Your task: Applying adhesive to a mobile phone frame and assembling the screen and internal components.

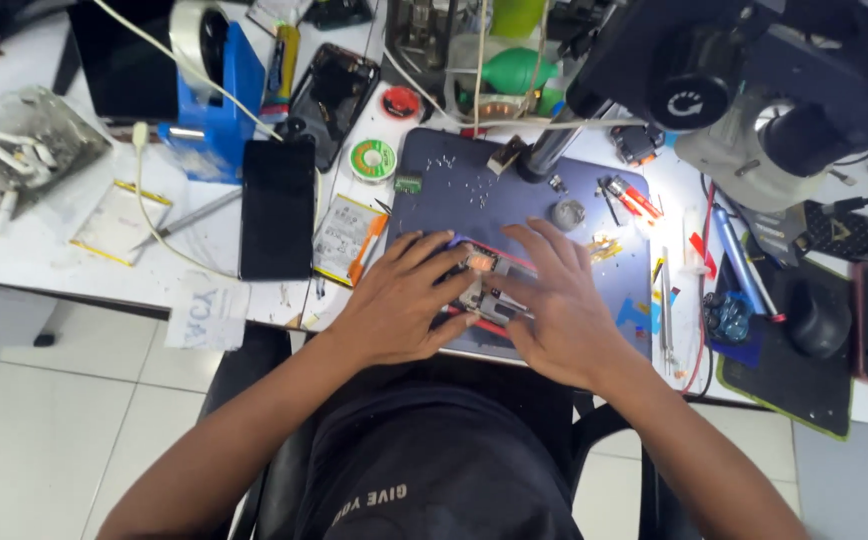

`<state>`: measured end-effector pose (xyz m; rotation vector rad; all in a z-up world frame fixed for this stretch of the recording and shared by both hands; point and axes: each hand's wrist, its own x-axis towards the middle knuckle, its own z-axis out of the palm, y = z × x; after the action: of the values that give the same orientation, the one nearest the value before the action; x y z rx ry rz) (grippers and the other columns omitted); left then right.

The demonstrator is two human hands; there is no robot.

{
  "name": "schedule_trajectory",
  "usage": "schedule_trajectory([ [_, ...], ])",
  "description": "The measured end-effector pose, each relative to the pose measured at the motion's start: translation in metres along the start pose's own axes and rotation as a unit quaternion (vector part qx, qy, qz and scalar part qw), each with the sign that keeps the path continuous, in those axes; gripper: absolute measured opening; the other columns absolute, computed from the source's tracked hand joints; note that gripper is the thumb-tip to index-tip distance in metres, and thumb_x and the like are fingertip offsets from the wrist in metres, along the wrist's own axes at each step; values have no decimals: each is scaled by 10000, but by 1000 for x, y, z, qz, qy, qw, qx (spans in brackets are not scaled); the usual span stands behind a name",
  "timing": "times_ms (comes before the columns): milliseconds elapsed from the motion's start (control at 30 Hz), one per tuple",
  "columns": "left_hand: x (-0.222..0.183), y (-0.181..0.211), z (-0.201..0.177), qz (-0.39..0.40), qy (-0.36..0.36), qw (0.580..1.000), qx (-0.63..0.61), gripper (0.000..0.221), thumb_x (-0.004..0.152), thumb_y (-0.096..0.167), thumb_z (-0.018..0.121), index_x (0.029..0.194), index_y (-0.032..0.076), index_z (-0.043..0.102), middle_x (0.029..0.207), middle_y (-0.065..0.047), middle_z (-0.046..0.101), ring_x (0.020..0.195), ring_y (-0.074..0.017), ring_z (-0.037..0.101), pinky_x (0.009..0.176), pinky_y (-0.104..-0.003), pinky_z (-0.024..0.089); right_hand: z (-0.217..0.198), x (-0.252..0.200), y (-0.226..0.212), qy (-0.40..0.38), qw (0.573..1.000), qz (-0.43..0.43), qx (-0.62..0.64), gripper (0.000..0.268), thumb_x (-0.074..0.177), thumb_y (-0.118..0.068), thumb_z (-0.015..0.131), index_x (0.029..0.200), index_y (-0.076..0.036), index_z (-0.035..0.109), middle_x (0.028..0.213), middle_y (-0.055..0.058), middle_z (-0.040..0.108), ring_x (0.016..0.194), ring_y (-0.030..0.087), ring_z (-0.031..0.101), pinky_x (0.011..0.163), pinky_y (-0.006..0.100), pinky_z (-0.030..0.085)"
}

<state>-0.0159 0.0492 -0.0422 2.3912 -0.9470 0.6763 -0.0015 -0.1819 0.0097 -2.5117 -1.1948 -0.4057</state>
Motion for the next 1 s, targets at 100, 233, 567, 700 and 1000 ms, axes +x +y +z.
schedule_trajectory([
  [100,3,3,-2,-7,-12,1000,-8,437,1009,447,557,1214,98,724,1274,-183,675,1316,-401,569,1073,-558,443,2,-7,-3,24,999,13,-20,488,621,-154,592,1065,-56,768,1399,192,532,1382,470,450,950,514,393],
  [233,1,4,-4,-10,-24,1000,-2,452,1001,460,552,1211,99,724,1322,-178,650,1341,-412,546,1077,-565,438,10,-8,-13,15,998,4,-65,506,599,-185,586,1048,-60,782,1373,190,548,1361,472,466,952,526,395],
  [567,1,0,-1,-12,-16,1000,-6,444,1002,458,558,1200,95,721,1279,-173,666,1327,-413,558,1066,-570,450,15,-1,-18,11,992,-16,-124,518,602,-157,526,1031,-25,784,1364,202,566,1393,467,452,957,524,395],
  [700,-3,2,2,-15,-17,1000,-16,460,1002,461,535,1203,92,723,1279,-176,668,1320,-419,554,1066,-579,434,16,8,-19,29,990,-55,-124,436,623,-98,473,927,30,758,1375,245,546,1383,506,452,928,530,429],
  [1000,-10,-2,23,12,47,999,12,412,886,480,638,1047,111,722,1205,-148,681,1288,-394,565,1044,-543,446,29,3,-26,4,972,-134,-194,314,726,-50,467,891,100,687,1436,255,532,1426,504,447,952,524,439],
])
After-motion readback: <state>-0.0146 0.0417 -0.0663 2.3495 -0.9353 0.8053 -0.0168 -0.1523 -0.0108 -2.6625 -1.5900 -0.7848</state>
